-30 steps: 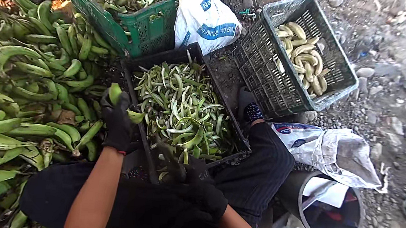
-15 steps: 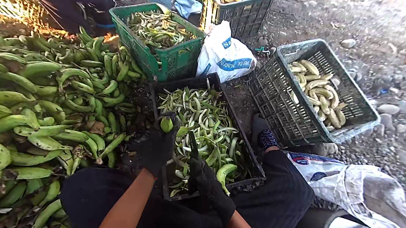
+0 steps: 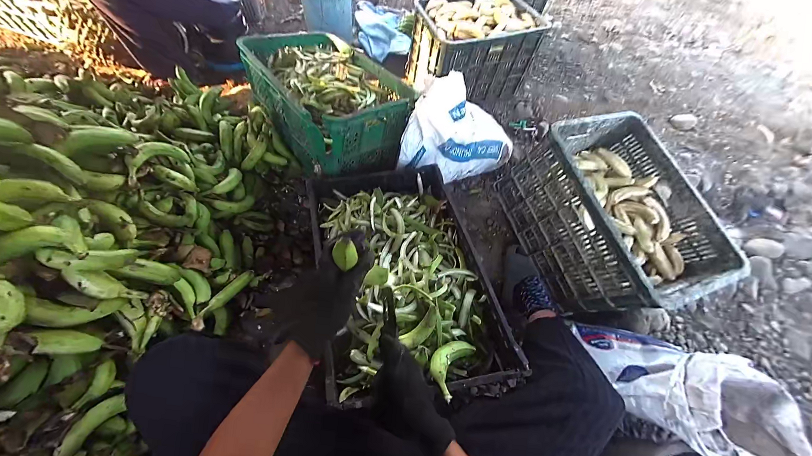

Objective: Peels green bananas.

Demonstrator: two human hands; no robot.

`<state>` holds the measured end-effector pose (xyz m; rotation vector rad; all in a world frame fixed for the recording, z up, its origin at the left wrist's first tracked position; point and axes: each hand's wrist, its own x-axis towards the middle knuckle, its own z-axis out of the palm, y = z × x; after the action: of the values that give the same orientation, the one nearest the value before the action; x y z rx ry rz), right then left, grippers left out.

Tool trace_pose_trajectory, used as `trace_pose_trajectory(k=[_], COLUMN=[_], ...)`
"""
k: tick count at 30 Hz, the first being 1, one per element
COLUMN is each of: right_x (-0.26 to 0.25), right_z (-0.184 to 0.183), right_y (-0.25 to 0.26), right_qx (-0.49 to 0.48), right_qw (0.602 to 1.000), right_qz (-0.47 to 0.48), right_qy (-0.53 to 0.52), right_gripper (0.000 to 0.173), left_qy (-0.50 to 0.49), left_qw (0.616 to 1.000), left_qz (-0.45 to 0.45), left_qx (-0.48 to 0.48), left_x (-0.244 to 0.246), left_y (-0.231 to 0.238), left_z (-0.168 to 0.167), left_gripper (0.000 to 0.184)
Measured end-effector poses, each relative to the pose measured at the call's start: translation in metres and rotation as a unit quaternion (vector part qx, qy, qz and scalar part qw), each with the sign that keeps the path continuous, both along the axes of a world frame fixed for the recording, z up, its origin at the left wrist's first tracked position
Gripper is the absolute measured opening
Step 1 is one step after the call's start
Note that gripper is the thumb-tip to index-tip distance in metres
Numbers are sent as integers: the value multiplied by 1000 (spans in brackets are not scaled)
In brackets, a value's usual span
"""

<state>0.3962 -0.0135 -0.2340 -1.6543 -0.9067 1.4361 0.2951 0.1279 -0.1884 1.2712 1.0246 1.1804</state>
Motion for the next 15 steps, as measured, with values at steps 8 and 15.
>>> trace_pose_trajectory(k=[8, 15], right_x=[27, 84], right_z=[30, 91], right_y=[9, 53], right_qx=[-16, 116], right_qw=[992, 968], right_qz=[50, 31], right_qy=[116, 221], right_gripper=[65, 61], left_qy=[-38, 27], left_qw=[998, 977], left_qz=[-55, -186], left_qx=[-16, 105], left_x=[-20, -28], left_y=[28, 33], left_z=[-11, 2], left_gripper=[33, 22])
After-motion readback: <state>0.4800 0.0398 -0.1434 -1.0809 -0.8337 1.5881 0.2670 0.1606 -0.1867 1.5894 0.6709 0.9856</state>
